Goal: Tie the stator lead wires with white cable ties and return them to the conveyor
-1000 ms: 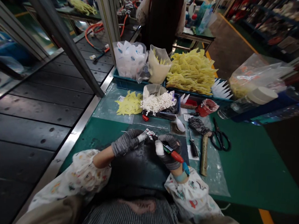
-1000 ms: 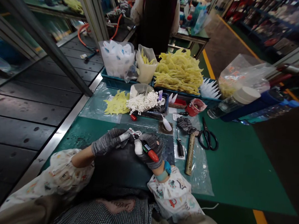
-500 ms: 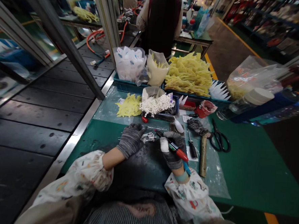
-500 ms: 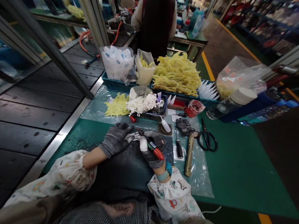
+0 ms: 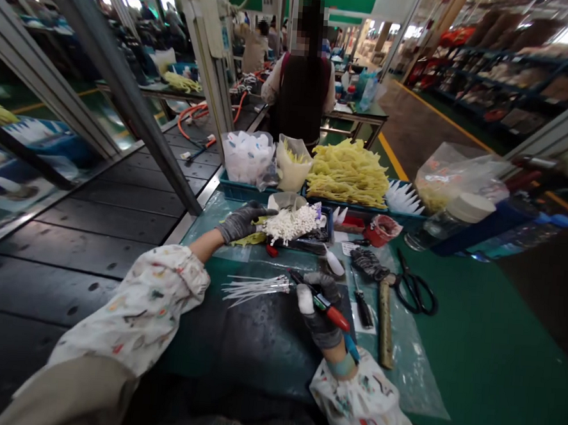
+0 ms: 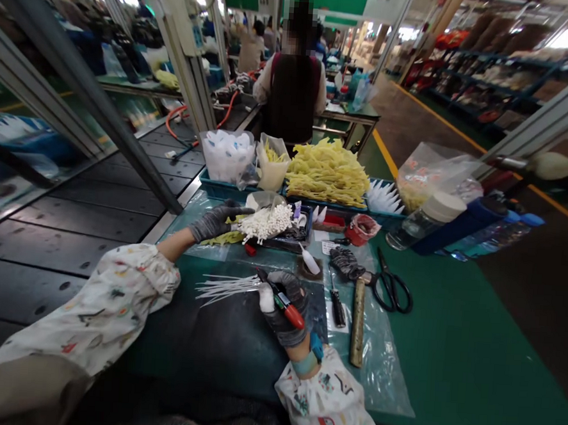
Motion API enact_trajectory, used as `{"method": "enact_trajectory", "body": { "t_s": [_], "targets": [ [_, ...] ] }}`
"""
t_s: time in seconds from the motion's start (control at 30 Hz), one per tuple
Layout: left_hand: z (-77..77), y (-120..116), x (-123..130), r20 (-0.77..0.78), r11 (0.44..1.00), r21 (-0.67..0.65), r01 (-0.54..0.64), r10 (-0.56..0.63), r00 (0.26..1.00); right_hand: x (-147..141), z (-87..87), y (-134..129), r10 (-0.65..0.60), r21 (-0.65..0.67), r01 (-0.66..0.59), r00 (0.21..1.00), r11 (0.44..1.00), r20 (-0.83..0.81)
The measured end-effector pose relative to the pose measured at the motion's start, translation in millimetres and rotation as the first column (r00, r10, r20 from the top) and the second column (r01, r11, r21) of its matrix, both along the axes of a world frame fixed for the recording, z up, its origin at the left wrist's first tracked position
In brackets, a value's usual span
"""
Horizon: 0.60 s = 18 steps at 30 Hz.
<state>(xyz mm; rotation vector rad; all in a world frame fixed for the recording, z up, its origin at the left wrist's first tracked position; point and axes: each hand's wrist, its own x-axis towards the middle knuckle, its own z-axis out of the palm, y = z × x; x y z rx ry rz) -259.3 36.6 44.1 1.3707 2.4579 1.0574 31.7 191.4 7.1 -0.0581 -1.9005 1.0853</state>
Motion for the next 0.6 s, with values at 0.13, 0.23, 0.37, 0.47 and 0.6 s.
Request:
{"method": "enact_trajectory", "body": {
  "t_s": [0.13,0.23,0.37,0.47,0.6],
  "targets": [
    [3.2,7.3,-15.9,0.097,0.988,0.007,0.155,-0.155,0.983,-0.1,-5.2,-0.4,-0.018,0.074,0.02,0.999,0.997,-0.028],
    [1.7,6.6,-20.6,0.161,0.986,0.064,0.156,-0.165,0.973,0.3,-10.2,-0.1,-0.065,0.163,0.076,0.995,0.984,-0.072],
    [-8.1,8.9,-13.4,0.236,0.96,0.281,0.007,-0.076,0.969,0.9,-11.5,1.2,-0.055,0.205,0.066,0.997,0.977,-0.063],
    [-18.1,16.2,-6.9,0.246,0.912,0.396,-0.105,0.004,0.969,0.8,-12.4,1.1,-0.04,0.199,0.052,0.997,0.979,-0.061],
    [-26.3,31.4,-7.9,0.262,0.844,0.493,-0.211,0.088,0.961,0.8,-13.9,0.4,0.004,0.187,0.007,0.998,0.982,-0.061]
  ]
}}
